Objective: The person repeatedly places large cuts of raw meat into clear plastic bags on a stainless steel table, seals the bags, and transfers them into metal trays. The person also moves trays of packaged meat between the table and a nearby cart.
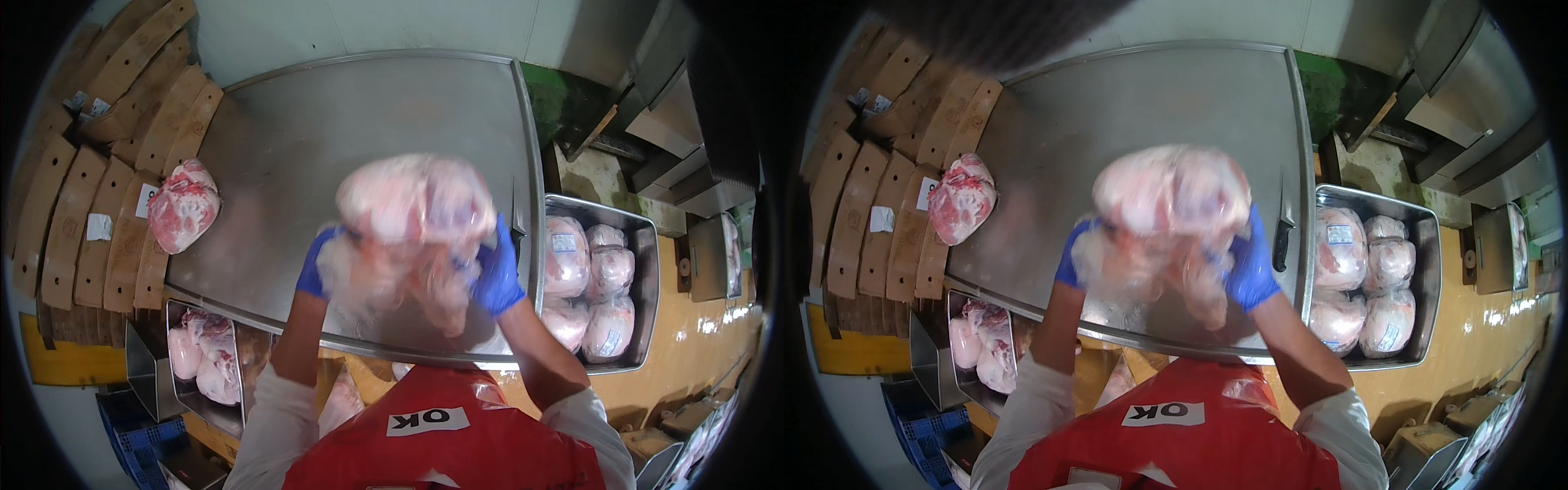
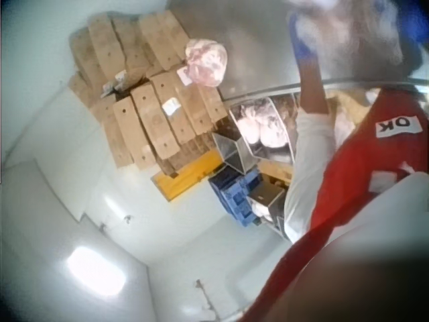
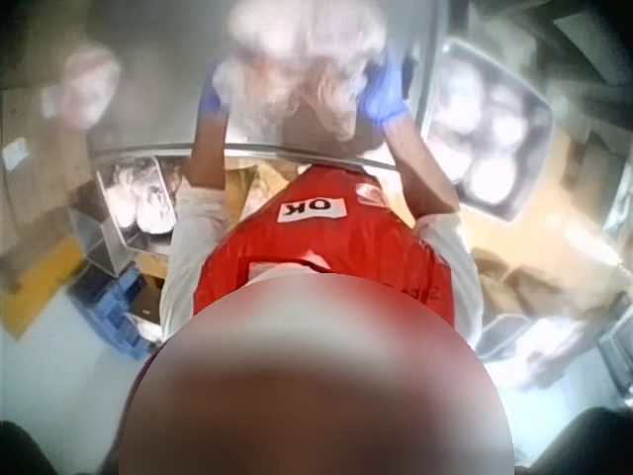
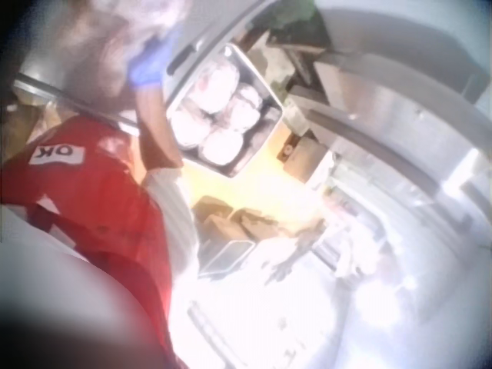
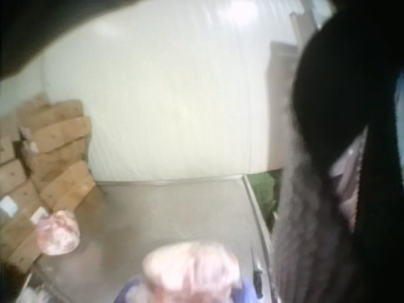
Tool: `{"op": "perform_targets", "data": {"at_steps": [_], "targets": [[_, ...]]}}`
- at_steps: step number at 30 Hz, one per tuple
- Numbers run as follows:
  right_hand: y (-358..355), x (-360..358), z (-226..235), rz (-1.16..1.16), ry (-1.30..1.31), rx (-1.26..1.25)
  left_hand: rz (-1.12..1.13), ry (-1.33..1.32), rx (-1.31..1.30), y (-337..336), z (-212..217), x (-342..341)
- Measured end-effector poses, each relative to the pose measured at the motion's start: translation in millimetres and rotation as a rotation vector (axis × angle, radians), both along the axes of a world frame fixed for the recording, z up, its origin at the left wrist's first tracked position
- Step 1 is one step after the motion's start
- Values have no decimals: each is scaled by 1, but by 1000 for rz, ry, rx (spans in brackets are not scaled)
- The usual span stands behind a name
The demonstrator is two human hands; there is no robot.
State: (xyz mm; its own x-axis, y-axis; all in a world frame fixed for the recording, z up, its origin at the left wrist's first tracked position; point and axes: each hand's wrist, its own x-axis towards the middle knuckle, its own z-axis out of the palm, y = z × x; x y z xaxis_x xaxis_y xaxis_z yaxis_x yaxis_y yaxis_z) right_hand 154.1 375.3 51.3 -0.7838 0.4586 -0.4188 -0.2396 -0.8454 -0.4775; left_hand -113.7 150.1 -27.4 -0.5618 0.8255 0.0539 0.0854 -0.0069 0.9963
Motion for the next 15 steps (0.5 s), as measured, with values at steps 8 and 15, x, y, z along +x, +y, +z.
{"op": "perform_targets", "data": {"at_steps": [8,15], "targets": [[13,-8,6,82,-175,293,-183,-839,-130,52,37,10],[-103,49,-69,517,-351,458,-293,-618,-353,-53,-34,94]]}}
